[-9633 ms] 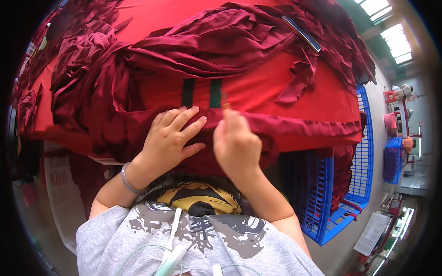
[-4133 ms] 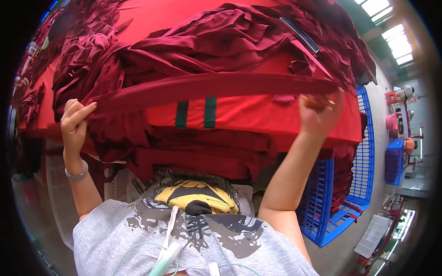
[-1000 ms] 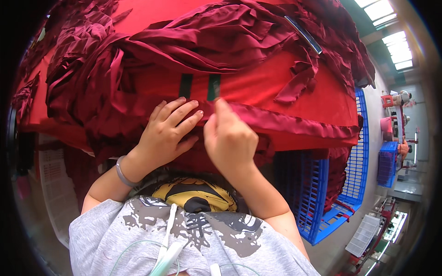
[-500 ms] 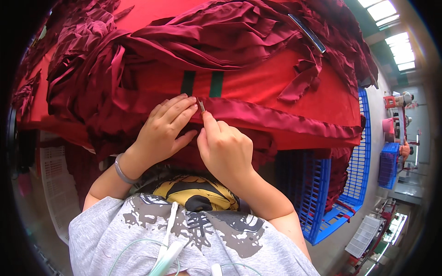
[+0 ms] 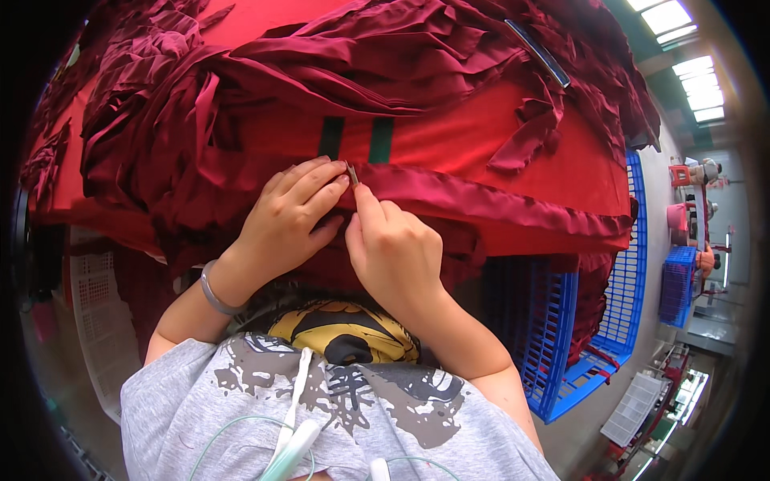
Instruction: The person uses a small tool to trim loose threads and excess fabric from the edges of a large red textile. They repeatedly lift and adjust the fabric layers to access different areas for trimming.
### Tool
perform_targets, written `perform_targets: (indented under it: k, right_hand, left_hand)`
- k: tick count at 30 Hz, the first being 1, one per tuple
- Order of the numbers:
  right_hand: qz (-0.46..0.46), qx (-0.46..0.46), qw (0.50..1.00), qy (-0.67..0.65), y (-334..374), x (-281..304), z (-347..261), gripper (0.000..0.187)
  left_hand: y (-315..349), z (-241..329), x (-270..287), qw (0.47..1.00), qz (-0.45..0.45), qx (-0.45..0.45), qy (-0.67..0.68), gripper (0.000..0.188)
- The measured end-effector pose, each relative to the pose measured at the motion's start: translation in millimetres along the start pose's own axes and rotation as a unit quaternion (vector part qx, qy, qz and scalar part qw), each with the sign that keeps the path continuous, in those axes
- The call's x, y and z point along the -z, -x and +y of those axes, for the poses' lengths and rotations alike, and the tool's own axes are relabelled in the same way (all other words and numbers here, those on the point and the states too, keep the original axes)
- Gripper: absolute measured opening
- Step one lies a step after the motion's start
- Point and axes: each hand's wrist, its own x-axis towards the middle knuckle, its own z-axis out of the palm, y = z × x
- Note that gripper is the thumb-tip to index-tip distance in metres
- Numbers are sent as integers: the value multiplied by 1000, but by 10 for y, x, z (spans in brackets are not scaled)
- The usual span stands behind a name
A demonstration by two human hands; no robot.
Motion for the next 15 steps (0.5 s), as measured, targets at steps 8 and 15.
perform_targets:
  k: [8, 15]
  right_hand:
    - [71, -61, 992, -80, -93, 85, 97, 31]
    - [-20, -21, 1000, -12, 30, 110, 17, 30]
  left_hand:
    - [36, 64, 50, 999, -18, 24, 17, 49]
    - [55, 49, 24, 1000, -16, 16, 5, 50]
